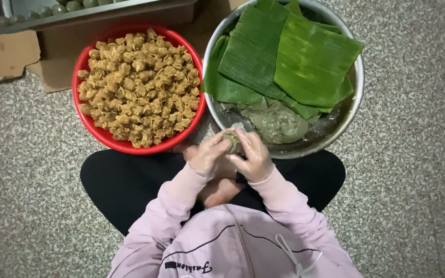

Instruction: A person is manually shaping and stuffing dough balls, rolling them between their palms and placing them aside.

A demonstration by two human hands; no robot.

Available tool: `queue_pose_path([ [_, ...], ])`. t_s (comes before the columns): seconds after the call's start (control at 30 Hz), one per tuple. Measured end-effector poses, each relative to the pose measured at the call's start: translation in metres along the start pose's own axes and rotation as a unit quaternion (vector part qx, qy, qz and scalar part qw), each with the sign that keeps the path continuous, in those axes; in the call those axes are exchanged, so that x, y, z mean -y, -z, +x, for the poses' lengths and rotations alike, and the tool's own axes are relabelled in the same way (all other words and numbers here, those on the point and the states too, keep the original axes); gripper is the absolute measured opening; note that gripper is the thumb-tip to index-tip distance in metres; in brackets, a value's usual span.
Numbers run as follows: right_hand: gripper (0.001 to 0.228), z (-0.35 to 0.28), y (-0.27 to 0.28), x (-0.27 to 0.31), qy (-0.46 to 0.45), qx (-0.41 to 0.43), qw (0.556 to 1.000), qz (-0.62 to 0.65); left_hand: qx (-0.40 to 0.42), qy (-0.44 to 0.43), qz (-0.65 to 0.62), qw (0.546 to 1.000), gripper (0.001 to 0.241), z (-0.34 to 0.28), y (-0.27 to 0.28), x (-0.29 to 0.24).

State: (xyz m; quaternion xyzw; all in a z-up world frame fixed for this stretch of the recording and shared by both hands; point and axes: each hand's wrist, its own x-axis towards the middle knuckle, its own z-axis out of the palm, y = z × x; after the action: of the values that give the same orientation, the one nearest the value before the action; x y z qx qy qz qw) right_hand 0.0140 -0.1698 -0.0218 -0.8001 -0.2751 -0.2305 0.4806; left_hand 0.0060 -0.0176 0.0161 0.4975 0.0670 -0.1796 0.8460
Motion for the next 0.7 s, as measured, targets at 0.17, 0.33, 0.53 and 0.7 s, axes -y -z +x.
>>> queue_pose_path([
  [0.17, 0.046, 0.005, 0.005, 0.004, -0.029, -0.083, 0.993, 0.080, -0.062, -0.086, 0.040, 0.994, 0.039, -0.004, -0.010, 0.022],
  [0.33, 0.034, -0.020, 0.001, -0.007, -0.114, -0.073, 0.987, 0.082, 0.020, -0.172, 0.140, 0.975, 0.047, 0.000, 0.006, 0.028],
  [0.53, 0.024, -0.023, 0.003, -0.007, -0.119, -0.093, 0.987, 0.045, 0.048, -0.270, 0.202, 0.940, 0.041, 0.006, 0.019, 0.046],
  [0.7, 0.024, -0.015, 0.000, 0.004, -0.079, -0.095, 0.992, 0.027, 0.005, -0.356, 0.170, 0.919, 0.035, 0.015, 0.022, 0.062],
])
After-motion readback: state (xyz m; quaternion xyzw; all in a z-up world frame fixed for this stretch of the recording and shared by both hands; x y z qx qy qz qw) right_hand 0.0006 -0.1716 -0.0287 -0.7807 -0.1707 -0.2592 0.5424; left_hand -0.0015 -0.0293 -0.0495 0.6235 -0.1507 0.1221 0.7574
